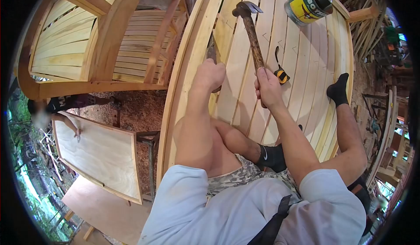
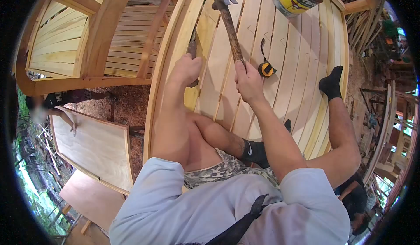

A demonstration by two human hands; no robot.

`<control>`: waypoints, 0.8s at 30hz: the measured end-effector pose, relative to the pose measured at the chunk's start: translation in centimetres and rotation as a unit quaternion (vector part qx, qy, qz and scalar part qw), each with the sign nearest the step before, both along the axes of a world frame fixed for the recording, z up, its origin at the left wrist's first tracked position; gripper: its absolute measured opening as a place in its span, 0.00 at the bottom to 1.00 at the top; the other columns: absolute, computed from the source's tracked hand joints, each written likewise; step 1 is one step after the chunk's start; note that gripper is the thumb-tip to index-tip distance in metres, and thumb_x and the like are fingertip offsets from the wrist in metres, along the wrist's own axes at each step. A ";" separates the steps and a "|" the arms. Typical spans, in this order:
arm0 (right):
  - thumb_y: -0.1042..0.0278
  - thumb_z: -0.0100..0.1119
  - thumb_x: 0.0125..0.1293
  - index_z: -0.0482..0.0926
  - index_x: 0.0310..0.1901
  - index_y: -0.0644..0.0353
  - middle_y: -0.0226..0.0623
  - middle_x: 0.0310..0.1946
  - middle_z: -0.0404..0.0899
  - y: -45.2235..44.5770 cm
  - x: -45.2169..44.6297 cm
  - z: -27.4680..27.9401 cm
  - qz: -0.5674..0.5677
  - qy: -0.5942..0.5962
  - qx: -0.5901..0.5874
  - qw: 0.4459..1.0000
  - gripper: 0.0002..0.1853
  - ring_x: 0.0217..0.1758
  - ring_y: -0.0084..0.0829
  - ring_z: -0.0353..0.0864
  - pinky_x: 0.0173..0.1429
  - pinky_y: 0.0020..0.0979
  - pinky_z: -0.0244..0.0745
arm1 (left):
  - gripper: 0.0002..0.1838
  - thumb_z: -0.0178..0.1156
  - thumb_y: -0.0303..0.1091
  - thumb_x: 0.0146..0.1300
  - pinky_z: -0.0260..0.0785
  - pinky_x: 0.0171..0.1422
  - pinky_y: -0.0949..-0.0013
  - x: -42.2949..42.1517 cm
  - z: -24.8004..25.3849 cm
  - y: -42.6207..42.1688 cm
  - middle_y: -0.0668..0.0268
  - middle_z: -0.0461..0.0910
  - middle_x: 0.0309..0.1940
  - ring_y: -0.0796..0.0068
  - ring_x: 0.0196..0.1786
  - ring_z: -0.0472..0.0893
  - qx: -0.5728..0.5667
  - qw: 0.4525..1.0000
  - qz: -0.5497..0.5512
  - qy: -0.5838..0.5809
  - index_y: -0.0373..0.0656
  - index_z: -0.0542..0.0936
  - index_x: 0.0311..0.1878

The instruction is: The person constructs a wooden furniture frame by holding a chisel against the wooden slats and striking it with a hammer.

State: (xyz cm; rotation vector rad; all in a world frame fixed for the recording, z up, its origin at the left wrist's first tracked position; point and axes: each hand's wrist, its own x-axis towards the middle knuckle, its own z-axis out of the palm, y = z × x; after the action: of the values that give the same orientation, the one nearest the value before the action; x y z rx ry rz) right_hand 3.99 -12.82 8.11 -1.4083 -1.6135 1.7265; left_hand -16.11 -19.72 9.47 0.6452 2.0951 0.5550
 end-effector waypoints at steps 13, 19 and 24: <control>0.50 0.48 0.79 0.71 0.39 0.62 0.25 0.20 0.68 1.3 -1.8 3.2 0.027 0.139 0.074 0.987 0.20 0.19 0.15 0.64 0.23 0.22 0.62 | 0.28 0.49 0.44 0.61 0.74 0.58 0.55 -0.1 -1.2 0.2 0.36 0.81 0.49 0.45 0.53 0.83 -0.004 1.000 0.008 -0.010 0.24 0.77 0.52; 0.50 0.49 0.79 0.72 0.41 0.62 0.26 0.20 0.68 0.7 -1.7 3.4 0.011 0.178 0.089 0.980 0.19 0.20 0.16 0.65 0.23 0.21 0.61 | 0.29 0.49 0.43 0.60 0.68 0.68 0.53 0.1 -0.2 0.0 0.33 0.78 0.55 0.40 0.61 0.78 0.004 1.000 0.003 -0.007 0.26 0.78 0.54; 0.51 0.48 0.79 0.72 0.42 0.62 0.26 0.20 0.68 0.8 -2.0 4.2 -0.004 0.200 0.108 0.974 0.19 0.20 0.16 0.64 0.25 0.22 0.61 | 0.29 0.49 0.42 0.60 0.68 0.68 0.53 0.4 0.5 0.2 0.33 0.78 0.54 0.40 0.61 0.78 -0.001 1.000 0.008 -0.002 0.25 0.78 0.53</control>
State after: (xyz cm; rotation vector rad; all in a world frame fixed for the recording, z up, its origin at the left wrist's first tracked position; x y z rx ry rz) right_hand 2.02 -12.04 12.32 -0.8945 -1.5097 1.6413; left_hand -15.74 -19.54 9.96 0.6262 2.0996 0.5620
